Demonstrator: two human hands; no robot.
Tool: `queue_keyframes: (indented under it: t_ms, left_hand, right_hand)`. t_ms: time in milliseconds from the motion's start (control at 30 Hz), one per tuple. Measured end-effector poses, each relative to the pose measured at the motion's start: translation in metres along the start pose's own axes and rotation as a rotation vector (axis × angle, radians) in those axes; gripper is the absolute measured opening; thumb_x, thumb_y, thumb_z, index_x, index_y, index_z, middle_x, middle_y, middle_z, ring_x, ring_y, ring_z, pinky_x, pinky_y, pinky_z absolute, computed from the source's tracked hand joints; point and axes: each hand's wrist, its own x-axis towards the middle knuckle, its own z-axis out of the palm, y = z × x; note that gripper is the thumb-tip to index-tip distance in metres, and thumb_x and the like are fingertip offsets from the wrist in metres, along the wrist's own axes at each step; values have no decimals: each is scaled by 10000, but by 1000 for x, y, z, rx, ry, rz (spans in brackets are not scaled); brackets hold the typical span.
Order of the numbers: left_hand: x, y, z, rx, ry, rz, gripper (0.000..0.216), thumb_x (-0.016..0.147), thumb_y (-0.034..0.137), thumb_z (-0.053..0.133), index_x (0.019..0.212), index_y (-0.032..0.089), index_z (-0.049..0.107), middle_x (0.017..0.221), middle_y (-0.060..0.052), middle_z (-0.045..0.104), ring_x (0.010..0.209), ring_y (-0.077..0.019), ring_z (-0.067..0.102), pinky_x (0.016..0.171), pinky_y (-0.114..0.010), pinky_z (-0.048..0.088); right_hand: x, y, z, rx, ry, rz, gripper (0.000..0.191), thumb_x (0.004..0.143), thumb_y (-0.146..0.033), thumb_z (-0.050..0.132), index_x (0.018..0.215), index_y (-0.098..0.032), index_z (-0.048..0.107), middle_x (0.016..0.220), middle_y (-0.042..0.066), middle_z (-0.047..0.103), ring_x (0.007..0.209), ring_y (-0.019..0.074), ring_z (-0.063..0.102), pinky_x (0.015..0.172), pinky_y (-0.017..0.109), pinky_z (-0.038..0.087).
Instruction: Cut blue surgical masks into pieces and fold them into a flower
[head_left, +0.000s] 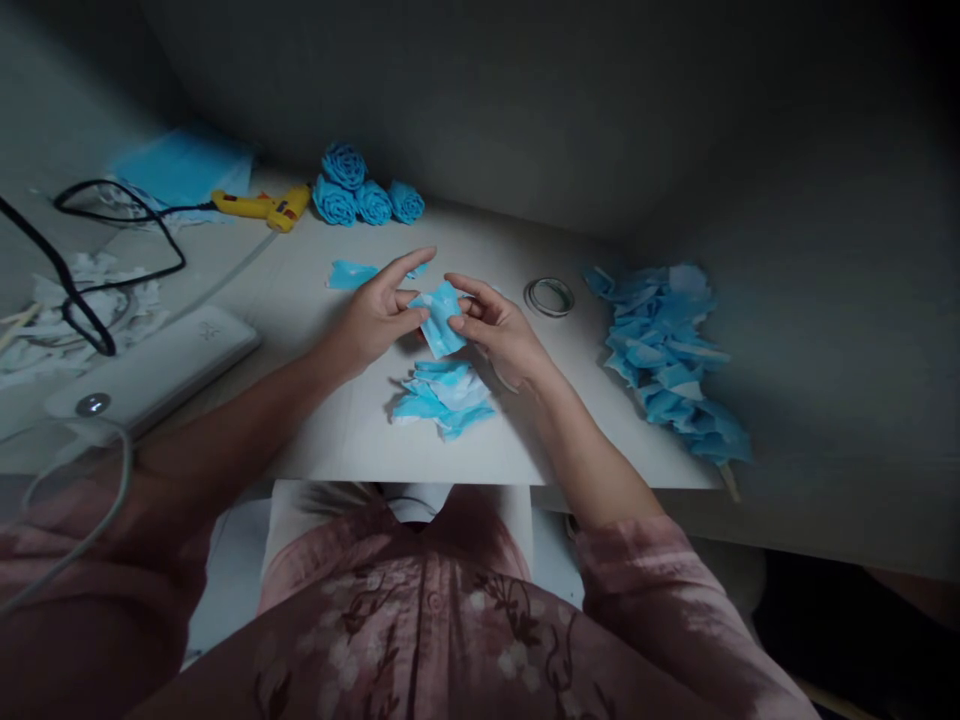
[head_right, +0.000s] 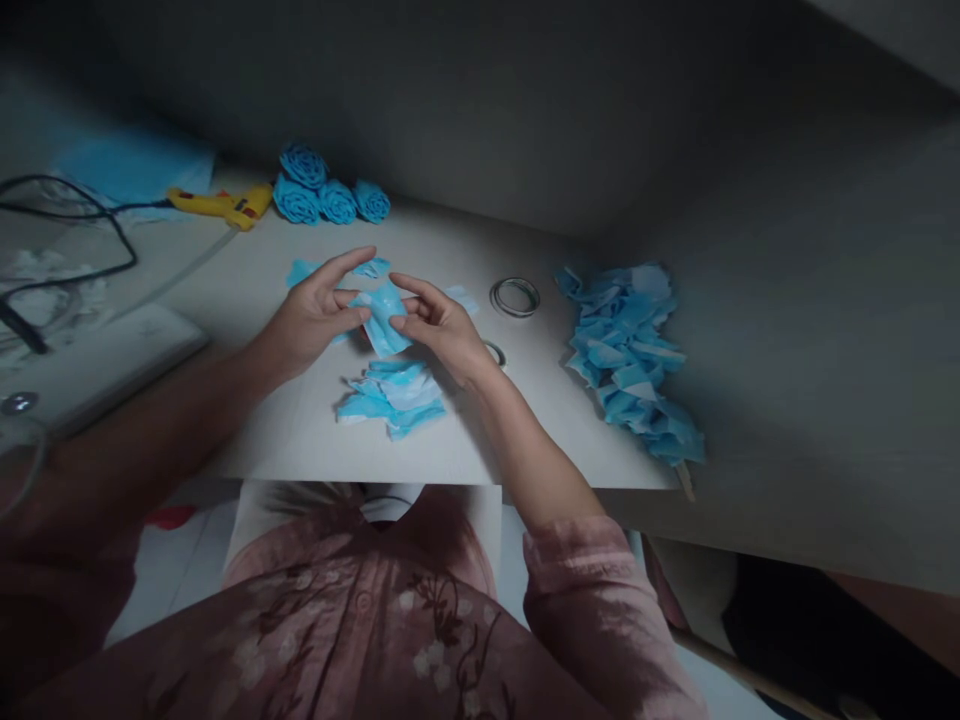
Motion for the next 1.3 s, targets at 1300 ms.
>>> queue_keyframes:
  t_ms: [1300]
  left_hand:
    - [2,-20,-1,389,65,456,721,838,151,685,1521,249,478,1112,-55,748,809,-127,642,746,-256,528]
  right_hand:
    - [-7,-2,15,-735,108,-489,172,939,-336,658,827,-210,689,785,-1,662,777,152,576,790,315,454]
